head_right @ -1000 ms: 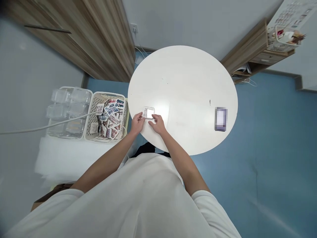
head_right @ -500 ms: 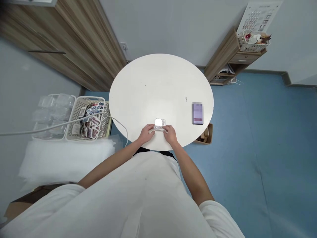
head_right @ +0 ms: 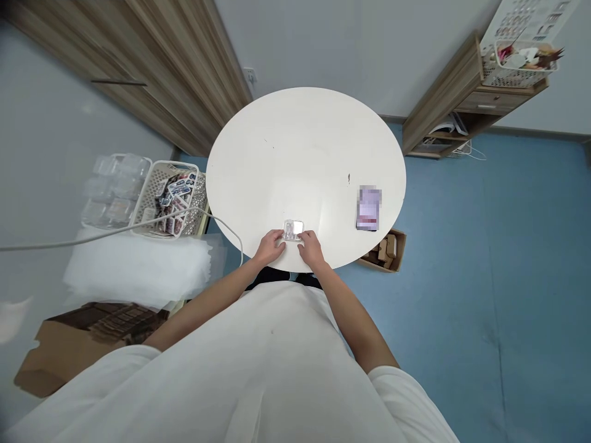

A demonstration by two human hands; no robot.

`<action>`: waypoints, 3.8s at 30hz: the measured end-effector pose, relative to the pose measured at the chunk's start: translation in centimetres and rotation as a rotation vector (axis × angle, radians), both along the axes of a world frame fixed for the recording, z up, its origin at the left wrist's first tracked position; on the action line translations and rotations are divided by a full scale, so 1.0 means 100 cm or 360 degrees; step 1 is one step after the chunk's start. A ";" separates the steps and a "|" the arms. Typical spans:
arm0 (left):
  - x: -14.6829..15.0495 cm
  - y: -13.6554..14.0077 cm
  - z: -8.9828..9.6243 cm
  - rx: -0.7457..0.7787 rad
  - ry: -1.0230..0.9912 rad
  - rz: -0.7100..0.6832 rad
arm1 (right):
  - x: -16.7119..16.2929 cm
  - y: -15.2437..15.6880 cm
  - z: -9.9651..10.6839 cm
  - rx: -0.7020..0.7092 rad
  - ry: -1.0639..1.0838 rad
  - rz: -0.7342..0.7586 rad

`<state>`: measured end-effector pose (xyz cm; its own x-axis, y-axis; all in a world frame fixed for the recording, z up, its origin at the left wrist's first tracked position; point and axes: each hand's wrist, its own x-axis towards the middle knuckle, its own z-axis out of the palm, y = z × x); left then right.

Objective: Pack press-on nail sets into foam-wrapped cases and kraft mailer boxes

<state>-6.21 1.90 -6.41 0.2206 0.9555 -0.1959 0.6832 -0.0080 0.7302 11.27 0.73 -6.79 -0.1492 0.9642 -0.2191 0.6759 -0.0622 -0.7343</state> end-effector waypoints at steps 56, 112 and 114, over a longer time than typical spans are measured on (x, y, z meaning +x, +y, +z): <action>-0.033 0.093 0.033 -0.0070 -0.0001 -0.0906 | 0.005 0.040 0.046 -0.0144 0.0008 -0.0233; -0.039 0.057 0.015 0.0478 0.0690 -0.1017 | -0.020 0.027 0.018 -0.0492 0.0210 -0.1023; -0.039 0.057 0.015 0.0475 0.0686 -0.1012 | -0.023 0.024 0.017 -0.0393 0.0078 -0.1077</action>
<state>-10.14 7.59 -4.90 0.7005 0.6989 -0.1445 0.7027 -0.6400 0.3108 8.98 3.17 -5.08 0.4480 0.7720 -0.4509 0.3970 -0.6236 -0.6734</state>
